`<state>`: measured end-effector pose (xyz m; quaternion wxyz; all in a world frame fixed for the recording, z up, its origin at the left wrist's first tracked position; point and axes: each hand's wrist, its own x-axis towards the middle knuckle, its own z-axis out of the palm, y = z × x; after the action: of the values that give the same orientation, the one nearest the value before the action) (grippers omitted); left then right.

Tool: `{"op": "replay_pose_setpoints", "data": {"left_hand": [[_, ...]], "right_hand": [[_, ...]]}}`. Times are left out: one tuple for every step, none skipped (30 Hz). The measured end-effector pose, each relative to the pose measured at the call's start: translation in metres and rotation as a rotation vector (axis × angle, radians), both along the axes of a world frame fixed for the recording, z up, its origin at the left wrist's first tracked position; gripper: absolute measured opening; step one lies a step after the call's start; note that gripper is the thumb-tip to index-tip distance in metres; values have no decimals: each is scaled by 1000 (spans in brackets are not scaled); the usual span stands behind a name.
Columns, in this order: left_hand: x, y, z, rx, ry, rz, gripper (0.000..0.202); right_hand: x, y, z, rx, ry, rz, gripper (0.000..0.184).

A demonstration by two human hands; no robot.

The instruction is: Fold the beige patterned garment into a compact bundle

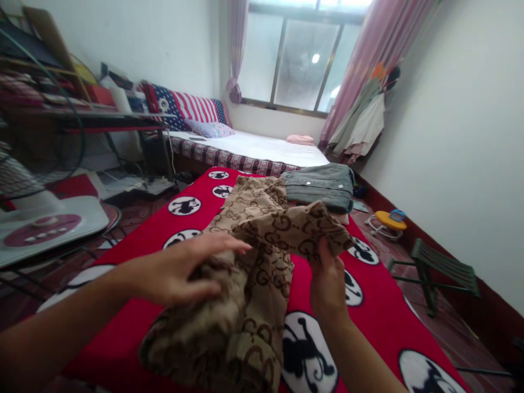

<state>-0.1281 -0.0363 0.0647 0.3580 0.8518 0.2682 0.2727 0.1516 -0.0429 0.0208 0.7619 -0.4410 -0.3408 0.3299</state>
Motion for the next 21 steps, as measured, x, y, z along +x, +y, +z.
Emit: {"op": "replay_pose_setpoints", "data": {"left_hand": [[7,-15,-11,55,158,-54,63],[12,-28,-22,74,274,-113,80],[13,-38,-31,78,338,-166,91],[12,-45,-37,60,371,-212,95],[8,-49,-40,33,367,-244,92],[1,-48,-40,2,342,-266,81],[-8,-45,-37,-29,312,-277,65],[-18,-39,-34,-54,287,-274,47],[-29,-31,-31,-63,277,-243,31],[-40,-22,-30,-46,278,-179,22],[-50,-12,-31,5,290,-84,25],[-60,-1,-36,79,315,25,36],[-68,8,-43,168,350,124,51],[-75,17,-52,254,391,190,68],[-80,24,-61,326,435,211,82],[-83,30,-68,379,478,196,92],[-84,34,-73,416,513,163,98],[-83,37,-76,446,531,120,100],[-80,41,-77,474,538,83,101],[-77,44,-75,498,535,51,101],[-72,47,-73,518,528,14,100]], "right_hand": [[-2,-6,-5,-18,-88,-34,39],[-4,-14,-11,-33,-193,-42,37],[-7,-23,-16,-36,-323,0,35],[-10,-32,-21,-25,-481,102,35],[-13,-41,-23,-1,-669,262,36],[-14,-50,-24,47,-871,459,41],[-15,-56,-24,114,-1071,661,49],[-13,-61,-21,180,-1244,830,58],[-10,-63,-19,233,-1373,938,64],[-5,-63,-16,274,-1449,966,67],[3,-60,-14,305,-1488,929,68],[11,-55,-14,323,-1511,844,68],[20,-49,-15,327,-1542,741,69],[29,-42,-17,326,-1591,649,71],[36,-34,-20,317,-1657,582,73],[42,-26,-23,291,-1729,540,76],[46,-18,-26,255,-1797,524,80],[48,-10,-29,224,-1851,527,84],[48,-2,-31,204,-1890,543,88],[46,5,-32,202,-1914,563,90],[43,12,-34,214,-1928,582,89]]}}
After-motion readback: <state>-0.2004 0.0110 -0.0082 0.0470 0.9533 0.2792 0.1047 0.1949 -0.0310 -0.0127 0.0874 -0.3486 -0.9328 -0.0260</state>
